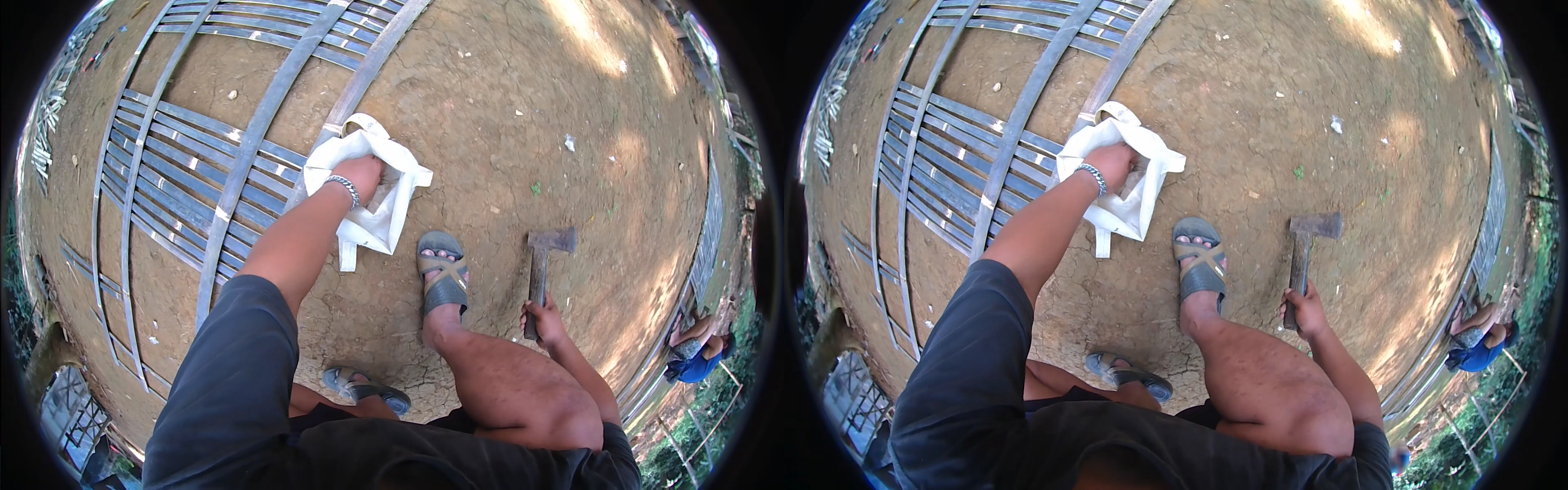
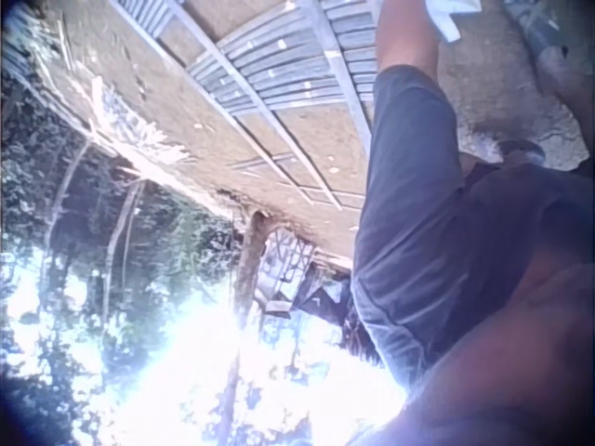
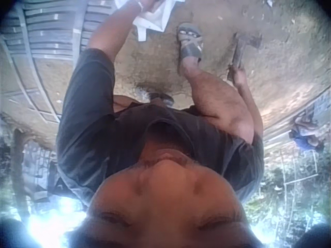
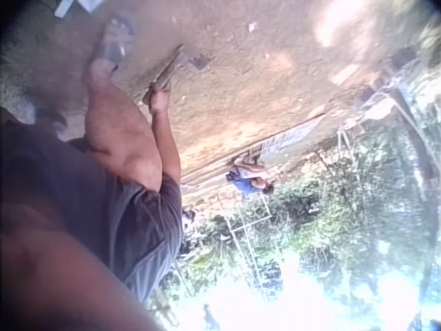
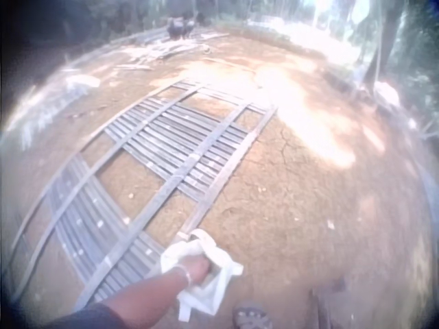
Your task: The person is building a bamboo structure by hand, using a small axe to trim and shape bamboo strips and periodically reaching into a white bag for small items to apply to the bamboo.
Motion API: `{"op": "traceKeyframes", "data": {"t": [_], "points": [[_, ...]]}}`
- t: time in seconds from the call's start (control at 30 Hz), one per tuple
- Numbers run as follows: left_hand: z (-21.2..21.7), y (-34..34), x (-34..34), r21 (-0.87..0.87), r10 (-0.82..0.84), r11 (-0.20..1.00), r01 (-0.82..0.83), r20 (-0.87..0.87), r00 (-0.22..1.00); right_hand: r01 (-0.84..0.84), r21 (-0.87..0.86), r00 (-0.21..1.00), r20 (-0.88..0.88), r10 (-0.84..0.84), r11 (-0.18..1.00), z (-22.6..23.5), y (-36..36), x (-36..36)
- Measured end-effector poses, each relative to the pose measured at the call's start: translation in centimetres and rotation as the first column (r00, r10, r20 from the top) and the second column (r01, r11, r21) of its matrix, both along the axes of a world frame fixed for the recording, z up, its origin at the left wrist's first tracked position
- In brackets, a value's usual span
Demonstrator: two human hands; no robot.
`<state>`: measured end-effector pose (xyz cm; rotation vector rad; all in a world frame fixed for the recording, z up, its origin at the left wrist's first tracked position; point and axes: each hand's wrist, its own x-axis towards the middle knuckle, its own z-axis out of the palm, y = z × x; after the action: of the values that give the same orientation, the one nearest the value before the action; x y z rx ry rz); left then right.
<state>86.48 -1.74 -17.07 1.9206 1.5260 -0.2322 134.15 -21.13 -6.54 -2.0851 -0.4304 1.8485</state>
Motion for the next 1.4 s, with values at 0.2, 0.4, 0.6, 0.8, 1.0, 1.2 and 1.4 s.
{"op": "traceKeyframes", "data": {"t": [0.2, 0.4, 0.6, 0.8, 1.0, 1.2, 1.4], "points": [[1.2, -0.5, 0.3, -0.104, 0.212, 0.973, -0.206, 0.050, 0.976, -0.010, 0.004, 1.000, 0.019, 0.010, 1.000, -0.1, -0.1, 0.0], [1.5, -1.0, 0.5, -0.080, 0.326, 0.944, -0.321, 0.072, 0.943, -0.006, 0.021, 1.000, 0.030, 0.005, 1.000, 0.1, -0.2, -0.4], [1.7, -1.6, 0.9, -0.068, 0.444, 0.895, -0.441, 0.217, 0.869, -0.039, 0.023, 0.997, 0.071, 0.037, 0.999, -0.1, 0.2, -0.9], [4.0, -4.8, 1.2, 0.282, 0.320, 0.861, -0.423, 0.346, 0.882, -0.088, 0.043, 0.995, 0.053, 0.086, 0.995, -1.4, -0.6, -0.2], [8.5, -11.3, -1.9, -0.067, 0.524, 0.687, -0.723, 0.736, 0.429, -0.123, 0.005, 0.986, 0.113, 0.121, 0.992, -1.8, -0.6, 0.0], [4.9, -16.8, -9.3, -0.376, 0.619, 0.369, -0.850, 0.782, -0.077, -0.149, -0.030, 0.978, 0.142, 0.151, 0.988, -0.4, 0.9, -0.4], [2.2, -14.8, -17.4, -0.205, 0.724, 0.124, -0.971, 0.688, -0.053, -0.232, -0.127, 0.948, 0.190, 0.253, 0.964, 0.8, 3.5, 0.8]]}}
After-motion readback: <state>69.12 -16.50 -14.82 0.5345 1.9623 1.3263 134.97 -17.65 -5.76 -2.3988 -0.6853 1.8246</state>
